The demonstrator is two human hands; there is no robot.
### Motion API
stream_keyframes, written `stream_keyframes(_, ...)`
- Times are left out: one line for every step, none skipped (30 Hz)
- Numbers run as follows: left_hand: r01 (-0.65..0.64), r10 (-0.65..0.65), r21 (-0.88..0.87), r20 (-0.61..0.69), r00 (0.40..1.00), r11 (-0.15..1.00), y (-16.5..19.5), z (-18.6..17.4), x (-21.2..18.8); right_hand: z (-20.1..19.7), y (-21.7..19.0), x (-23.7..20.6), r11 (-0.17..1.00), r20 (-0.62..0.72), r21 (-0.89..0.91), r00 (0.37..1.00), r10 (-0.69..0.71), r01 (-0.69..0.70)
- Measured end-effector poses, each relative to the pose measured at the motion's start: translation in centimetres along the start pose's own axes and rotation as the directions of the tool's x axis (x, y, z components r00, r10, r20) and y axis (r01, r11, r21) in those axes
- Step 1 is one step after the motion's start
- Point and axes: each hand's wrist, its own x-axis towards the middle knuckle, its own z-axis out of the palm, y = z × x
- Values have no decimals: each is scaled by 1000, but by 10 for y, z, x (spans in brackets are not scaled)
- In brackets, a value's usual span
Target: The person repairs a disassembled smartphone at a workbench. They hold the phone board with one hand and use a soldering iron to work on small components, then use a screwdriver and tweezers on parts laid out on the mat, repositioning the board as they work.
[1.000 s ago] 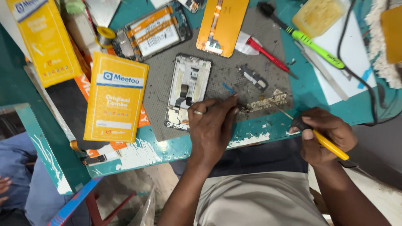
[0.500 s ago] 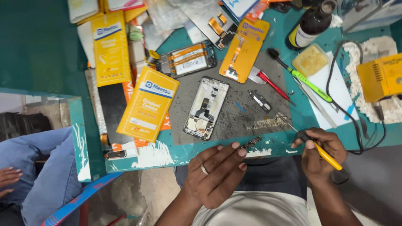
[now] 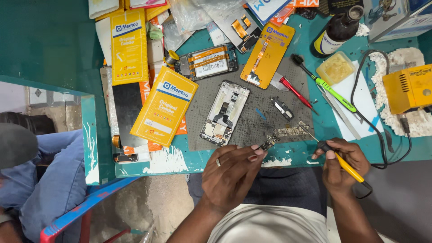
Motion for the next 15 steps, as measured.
stream_keyframes(0,0,-2,0,1000,1000,0,0,0,0,0,0,1000,2,3,1000,-1,1)
stream_keyframes(0,0,-4,2,1000,1000,1,0,0,0,0,0,1000,4,5,1000,-1,1)
stream_keyframes(0,0,-6,4,1000,1000,1,1,0,-1,0,0,1000,5,7,1000,-2,2)
stream_keyframes(1,-1,-9,7,1000,1000,1,1,-1,-1,0,-1,1000,6,7,1000,-3,3)
stream_keyframes(6,-6,-10,12,1000,1000,0,2,-2,-2,1,-1,1000,8,7,1000,-4,4)
stream_keyframes(14,-13,-11,17,1000,1000,-1,4,-3,-2,1,-1,1000,10,7,1000,-4,4)
stream_keyframes(20,-20,-11,21,1000,1000,-3,5,-5,-2,1,-1,1000,7,12,1000,-5,5)
stream_keyframes(32,-32,-8,28,999,999,-5,9,-7,-2,2,-1,1000,4,16,1000,-7,7)
stream_keyframes(44,-44,-6,35,998,999,-9,14,-8,-2,2,-1,1000,0,20,1000,-8,8)
stream_keyframes(56,-56,-3,43,997,998,-14,19,-10,-2,2,-1,1000,-1,29,1000,-8,8)
stream_keyframes(104,-103,-3,107,989,995,-20,24,-11,-2,2,-1,999,-2,38,1000,-7,7)
stream_keyframes(152,-150,0,170,974,988,-26,28,-13,-2,2,-1,999,-2,47,1000,-5,5)
stream_keyframes(195,-191,5,233,954,981,-32,33,-15,-2,2,-1,999,4,49,1000,-7,6)
stream_keyframes(198,-201,41,268,942,979,-37,36,-17,-2,1,0,999,7,47,1000,-7,7)
stream_keyframes(202,-215,76,303,928,976,-41,40,-19,-2,0,-1,999,11,43,1000,-5,4)
